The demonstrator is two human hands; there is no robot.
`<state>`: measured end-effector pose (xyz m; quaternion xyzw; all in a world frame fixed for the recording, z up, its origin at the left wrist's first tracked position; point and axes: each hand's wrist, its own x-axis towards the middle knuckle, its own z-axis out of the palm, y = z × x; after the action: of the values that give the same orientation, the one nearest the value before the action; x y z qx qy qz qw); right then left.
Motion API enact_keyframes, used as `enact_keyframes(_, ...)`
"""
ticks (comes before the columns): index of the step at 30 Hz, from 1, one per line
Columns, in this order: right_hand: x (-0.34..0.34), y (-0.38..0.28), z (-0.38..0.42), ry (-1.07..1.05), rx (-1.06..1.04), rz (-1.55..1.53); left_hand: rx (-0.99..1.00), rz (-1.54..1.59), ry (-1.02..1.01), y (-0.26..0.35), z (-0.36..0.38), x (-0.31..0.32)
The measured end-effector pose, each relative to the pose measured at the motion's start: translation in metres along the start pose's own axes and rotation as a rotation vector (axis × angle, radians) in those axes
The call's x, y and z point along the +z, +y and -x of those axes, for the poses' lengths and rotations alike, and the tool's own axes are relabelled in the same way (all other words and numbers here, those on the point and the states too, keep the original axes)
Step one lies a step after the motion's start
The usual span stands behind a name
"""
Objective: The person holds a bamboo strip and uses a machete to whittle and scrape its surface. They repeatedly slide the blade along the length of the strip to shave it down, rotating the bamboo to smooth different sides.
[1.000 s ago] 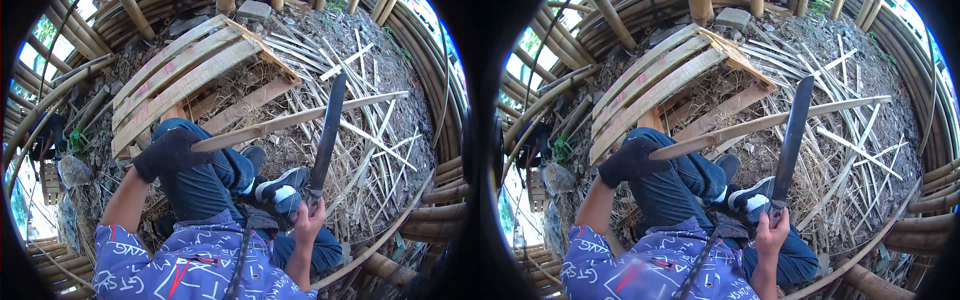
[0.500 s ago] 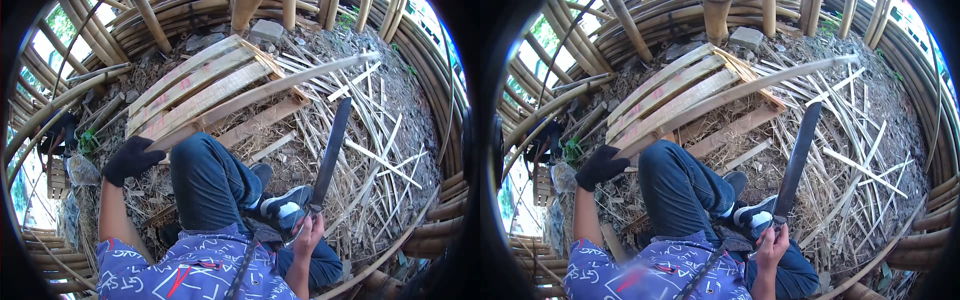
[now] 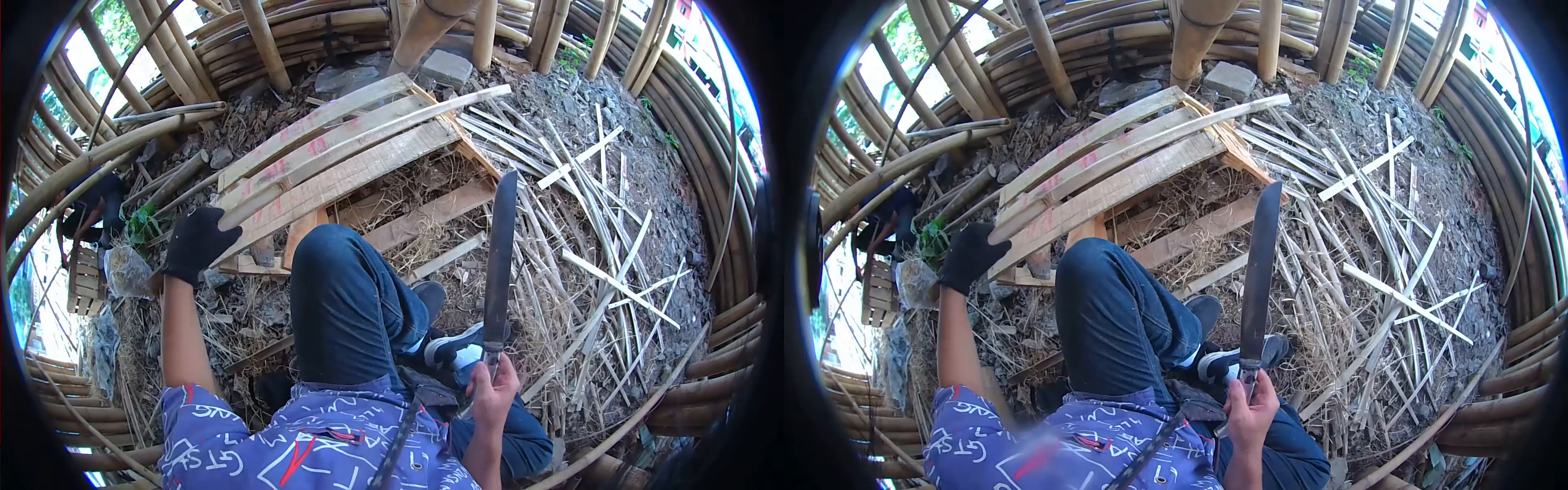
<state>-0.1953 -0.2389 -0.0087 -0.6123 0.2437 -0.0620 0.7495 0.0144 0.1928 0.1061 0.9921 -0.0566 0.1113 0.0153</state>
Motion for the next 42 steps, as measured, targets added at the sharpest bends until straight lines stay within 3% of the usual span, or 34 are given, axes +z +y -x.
enact_keyframes(6,-0.017,0.004,0.005,0.067,-0.011,0.003,0.223,-0.229,0.27,0.005,-0.038,-0.014)
enact_keyframes(12,-0.053,0.002,0.008,0.292,-0.074,0.081,0.353,-0.313,0.37,0.026,-0.086,-0.044)
enact_keyframes(14,-0.071,0.005,0.011,0.315,-0.103,0.087,0.456,-0.174,0.558,0.048,-0.1,-0.048)
enact_keyframes(18,-0.084,0.003,0.023,0.498,-0.182,0.078,0.456,-0.108,0.461,0.115,-0.102,-0.051)
enact_keyframes(22,-0.091,-0.001,0.035,0.65,-0.278,-0.01,0.646,0.052,0.694,0.168,-0.102,-0.007)
enact_keyframes(24,-0.093,-0.005,0.041,0.678,-0.307,0.003,0.689,0.129,0.679,0.19,-0.099,0.002)
enact_keyframes(26,-0.086,-0.011,0.044,0.724,-0.36,-0.101,0.634,0.178,0.462,0.203,-0.094,0.016)
enact_keyframes(29,-0.087,-0.014,0.045,0.668,-0.349,-0.204,0.697,0.365,0.365,0.219,-0.076,0.042)
enact_keyframes(30,-0.086,-0.012,0.044,0.662,-0.346,-0.313,0.584,0.339,-0.169,0.231,-0.065,0.026)
enact_keyframes(31,-0.086,-0.015,0.044,0.626,-0.353,-0.285,0.971,0.521,-0.144,0.218,-0.065,0.082)
enact_keyframes(32,-0.087,-0.013,0.034,0.64,-0.397,-0.303,0.919,0.671,-0.44,0.232,-0.05,0.068)
enact_keyframes(33,-0.088,-0.008,0.03,0.651,-0.44,-0.136,0.849,0.549,-0.684,0.24,-0.035,0.063)
enact_keyframes(35,-0.087,-0.006,0.028,0.686,-0.454,0.069,0.582,0.746,-1.15,0.249,-0.008,0.033)
enact_keyframes(36,-0.084,-0.008,0.025,0.711,-0.462,0.053,0.61,0.727,-1.149,0.25,-0.007,0.018)
enact_keyframes(38,-0.076,-0.013,0.021,0.712,-0.499,0.149,0.227,0.753,-1.45,0.247,-0.009,-0.001)
enact_keyframes(39,-0.071,-0.017,0.019,0.724,-0.477,0.12,0.131,0.776,-1.504,0.243,-0.009,-0.001)
enact_keyframes(42,-0.068,-0.022,0.014,0.712,-0.501,0.182,0.056,0.822,-1.513,0.22,0.003,0.014)
